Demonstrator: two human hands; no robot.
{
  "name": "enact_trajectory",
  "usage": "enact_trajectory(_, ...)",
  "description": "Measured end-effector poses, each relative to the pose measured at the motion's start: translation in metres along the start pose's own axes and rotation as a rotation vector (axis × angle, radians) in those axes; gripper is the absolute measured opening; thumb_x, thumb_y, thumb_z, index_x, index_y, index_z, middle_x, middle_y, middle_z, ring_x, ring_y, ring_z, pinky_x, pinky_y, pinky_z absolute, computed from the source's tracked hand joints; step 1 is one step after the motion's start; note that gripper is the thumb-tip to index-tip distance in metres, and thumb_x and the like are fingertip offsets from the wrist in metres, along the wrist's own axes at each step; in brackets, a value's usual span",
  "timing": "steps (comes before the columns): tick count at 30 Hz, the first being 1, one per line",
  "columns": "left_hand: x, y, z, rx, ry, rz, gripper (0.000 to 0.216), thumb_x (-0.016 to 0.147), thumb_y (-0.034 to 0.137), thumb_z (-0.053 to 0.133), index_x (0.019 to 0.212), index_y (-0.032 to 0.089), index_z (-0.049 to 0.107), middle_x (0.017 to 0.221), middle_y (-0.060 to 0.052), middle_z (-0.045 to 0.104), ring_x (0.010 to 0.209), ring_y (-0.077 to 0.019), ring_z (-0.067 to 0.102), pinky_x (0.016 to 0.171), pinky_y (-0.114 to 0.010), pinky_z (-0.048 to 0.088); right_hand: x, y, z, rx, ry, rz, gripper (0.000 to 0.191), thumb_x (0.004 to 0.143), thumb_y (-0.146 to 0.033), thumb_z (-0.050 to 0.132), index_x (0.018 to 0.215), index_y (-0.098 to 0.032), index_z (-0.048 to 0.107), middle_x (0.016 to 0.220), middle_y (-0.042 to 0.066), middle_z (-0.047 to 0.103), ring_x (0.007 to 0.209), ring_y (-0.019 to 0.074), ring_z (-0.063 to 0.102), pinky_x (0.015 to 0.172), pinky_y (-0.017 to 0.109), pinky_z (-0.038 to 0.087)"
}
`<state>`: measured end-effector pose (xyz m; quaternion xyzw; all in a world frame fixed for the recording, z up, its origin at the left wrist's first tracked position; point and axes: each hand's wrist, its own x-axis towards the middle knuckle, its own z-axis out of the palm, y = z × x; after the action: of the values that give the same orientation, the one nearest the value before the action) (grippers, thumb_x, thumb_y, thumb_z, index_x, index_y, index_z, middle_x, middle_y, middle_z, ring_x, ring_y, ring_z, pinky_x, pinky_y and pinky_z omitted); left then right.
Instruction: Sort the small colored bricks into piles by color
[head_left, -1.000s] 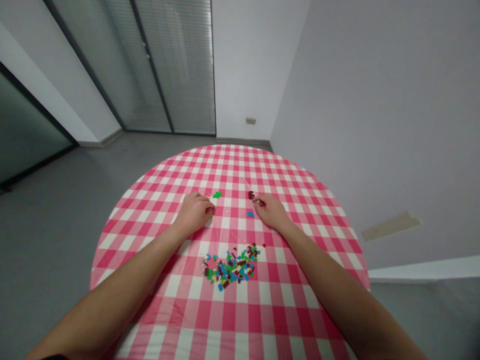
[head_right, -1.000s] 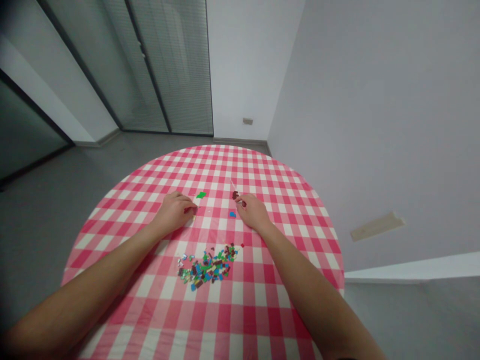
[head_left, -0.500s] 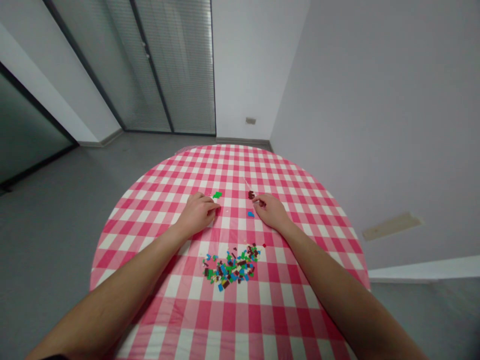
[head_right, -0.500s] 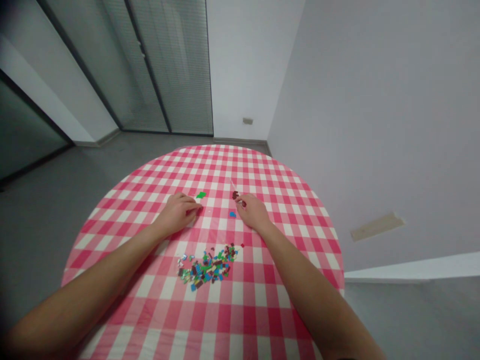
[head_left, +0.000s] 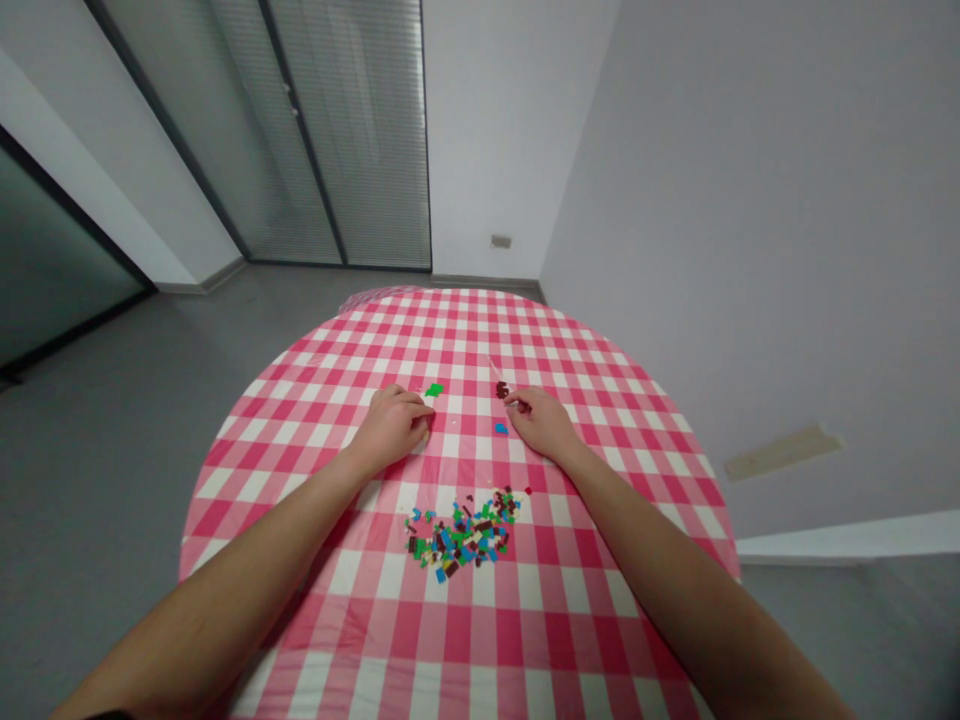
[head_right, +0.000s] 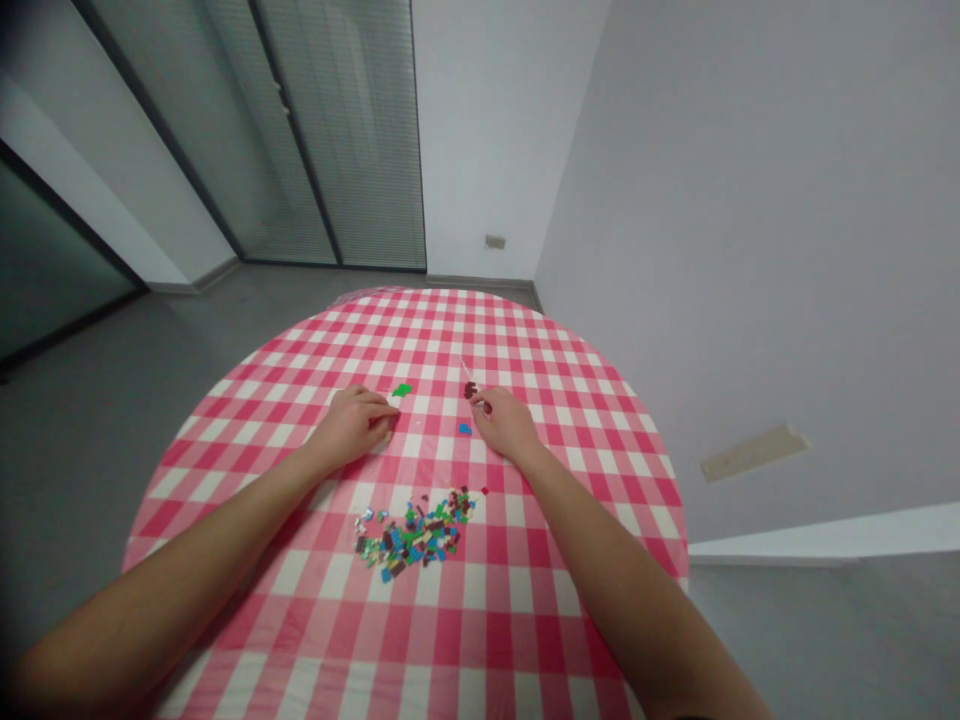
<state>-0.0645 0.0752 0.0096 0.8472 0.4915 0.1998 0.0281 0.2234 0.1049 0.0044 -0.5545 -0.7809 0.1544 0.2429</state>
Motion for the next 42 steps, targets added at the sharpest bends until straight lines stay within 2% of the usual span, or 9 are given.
enact_trajectory(12,-0.0015,0.006,-0.0089,-0.002,-0.015,-0.015,0.026,0.085,0.019,0.053,0.087,0.023,0.078,0.091,-0.005,0.076,0.087,-0.0249,0.057,0.084,-0.04,0.038,0.0003,0.0,-0.0001,-0.004,-0.008,-0.006,0.021,0.09,-0.023,0.056,0.102,-0.018,0.073,0.099,0.009,0.07,0.081,0.0183,0.062,0.07,0.029,0.044)
enact_trajectory(18,-0.0005,0.0058,-0.0072,0.022,-0.058,0.021,0.026,0.085,0.019,0.053,0.092,0.022,0.078,0.1,-0.006,0.076,0.09,-0.0261,0.056,0.083,-0.04,0.038,0.0008,0.0009,0.0005,-0.006,-0.007,0.0,0.021,0.09,-0.023,0.057,0.103,-0.019,0.073,0.101,0.009,0.07,0.082,0.0189,0.063,0.071,0.029,0.045)
enact_trajectory(25,0.0022,0.0034,-0.0043,0.09,-0.06,0.0,0.024,0.083,0.017,0.053,0.087,0.021,0.076,0.1,-0.008,0.075,0.088,-0.0262,0.056,0.081,-0.04,0.037,0.0004,0.0007,0.0006,-0.005,-0.004,-0.005,0.02,0.09,-0.023,0.057,0.103,-0.019,0.072,0.102,0.009,0.07,0.083,0.0191,0.063,0.072,0.029,0.046)
enact_trajectory(33,0.0028,0.0011,-0.0028,0.119,-0.046,-0.036,0.025,0.085,0.018,0.05,0.093,0.021,0.075,0.109,-0.007,0.073,0.091,-0.0262,0.056,0.081,-0.04,0.036,0.0004,0.0002,0.0007,-0.009,-0.001,-0.008,0.02,0.089,-0.023,0.057,0.102,-0.019,0.073,0.099,0.009,0.07,0.081,0.0187,0.063,0.07,0.029,0.045)
enact_trajectory(42,0.0021,-0.0017,-0.0019,0.077,-0.046,-0.05,0.025,0.085,0.017,0.05,0.088,0.022,0.074,0.105,-0.006,0.074,0.091,-0.026,0.055,0.083,-0.041,0.036,0.0011,0.0049,0.0035,-0.008,0.003,-0.018,0.021,0.089,-0.023,0.057,0.103,-0.019,0.073,0.1,0.009,0.07,0.08,0.0185,0.062,0.07,0.029,0.045)
